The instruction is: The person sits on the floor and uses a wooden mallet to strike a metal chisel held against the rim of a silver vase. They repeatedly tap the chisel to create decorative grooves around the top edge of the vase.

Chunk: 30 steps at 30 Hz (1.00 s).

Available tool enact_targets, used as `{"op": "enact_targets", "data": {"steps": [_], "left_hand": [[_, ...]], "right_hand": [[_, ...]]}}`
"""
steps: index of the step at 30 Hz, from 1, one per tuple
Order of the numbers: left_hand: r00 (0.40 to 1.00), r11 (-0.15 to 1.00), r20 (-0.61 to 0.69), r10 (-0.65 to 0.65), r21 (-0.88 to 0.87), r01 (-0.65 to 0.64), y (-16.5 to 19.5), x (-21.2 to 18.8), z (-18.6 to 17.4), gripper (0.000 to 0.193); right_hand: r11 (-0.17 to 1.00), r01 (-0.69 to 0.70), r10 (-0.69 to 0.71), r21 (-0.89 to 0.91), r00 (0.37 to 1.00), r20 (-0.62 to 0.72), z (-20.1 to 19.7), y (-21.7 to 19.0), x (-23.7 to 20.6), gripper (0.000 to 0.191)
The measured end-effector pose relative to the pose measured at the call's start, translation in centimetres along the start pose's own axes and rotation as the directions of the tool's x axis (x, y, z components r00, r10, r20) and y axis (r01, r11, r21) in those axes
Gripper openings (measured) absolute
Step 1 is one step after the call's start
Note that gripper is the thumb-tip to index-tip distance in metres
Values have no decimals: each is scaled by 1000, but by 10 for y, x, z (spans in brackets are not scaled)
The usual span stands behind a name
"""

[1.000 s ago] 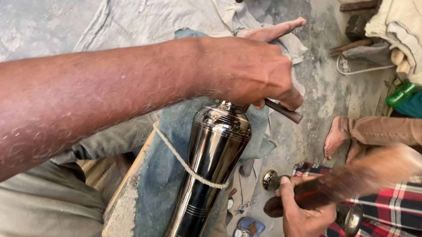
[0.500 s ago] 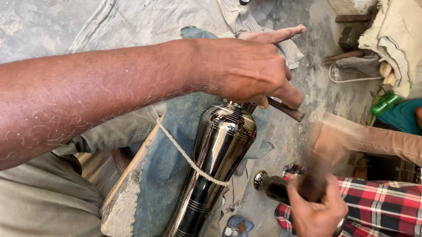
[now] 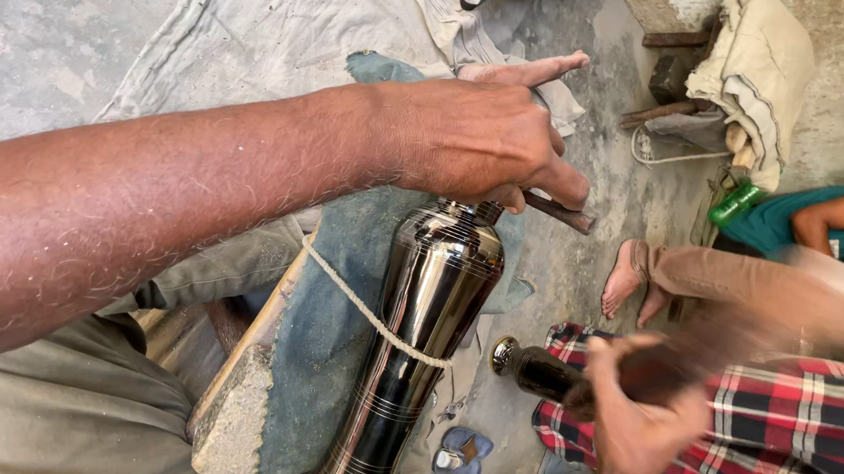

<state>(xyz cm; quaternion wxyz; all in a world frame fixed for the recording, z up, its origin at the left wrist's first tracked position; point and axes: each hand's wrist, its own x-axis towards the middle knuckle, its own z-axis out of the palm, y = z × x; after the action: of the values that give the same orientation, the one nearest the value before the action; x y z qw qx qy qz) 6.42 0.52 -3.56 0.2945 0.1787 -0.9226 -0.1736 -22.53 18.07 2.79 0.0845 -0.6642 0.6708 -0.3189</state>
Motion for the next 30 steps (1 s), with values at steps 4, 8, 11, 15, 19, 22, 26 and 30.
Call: {"op": "enact_targets", "data": {"steps": [4, 8, 11, 15, 19, 22, 26, 30], "left_hand": [[990, 994, -100, 103, -18, -105, -5, -6, 2, 37], [992, 992, -123, 4, -127, -20, -9, -10, 9, 44], [962, 979, -258, 83, -160, -128, -10, -12, 10, 40], [860, 968, -510, 23, -203, -147, -11, -39, -3, 32], [728, 916, -599, -335, -389, 101, 19, -130, 12, 25], [611, 817, -542, -577, -401, 416, 33, -185, 34, 31], [528, 667, -414, -741, -543, 510, 78, -210, 66, 39], [546, 619, -357, -758, -658, 428, 98, -192, 80, 37]], "right_hand": [[981, 4, 18, -192, 994, 112, -1, -9, 1, 24], [950, 88, -43, 301, 987, -153, 0, -21, 1, 26], [980, -62, 85, -188, 989, 121, -5, -11, 7, 28], [937, -327, 349, -123, 882, 316, 14, 57, -30, 19], [671, -729, 711, -138, 579, 399, 40, 138, -167, 37], [768, -640, 610, -28, 717, 336, 64, 159, -238, 55], [881, -401, 378, 252, 916, 135, 74, 87, -230, 52], [753, -479, 75, 451, 744, 664, 98, 0, -159, 99]]}}
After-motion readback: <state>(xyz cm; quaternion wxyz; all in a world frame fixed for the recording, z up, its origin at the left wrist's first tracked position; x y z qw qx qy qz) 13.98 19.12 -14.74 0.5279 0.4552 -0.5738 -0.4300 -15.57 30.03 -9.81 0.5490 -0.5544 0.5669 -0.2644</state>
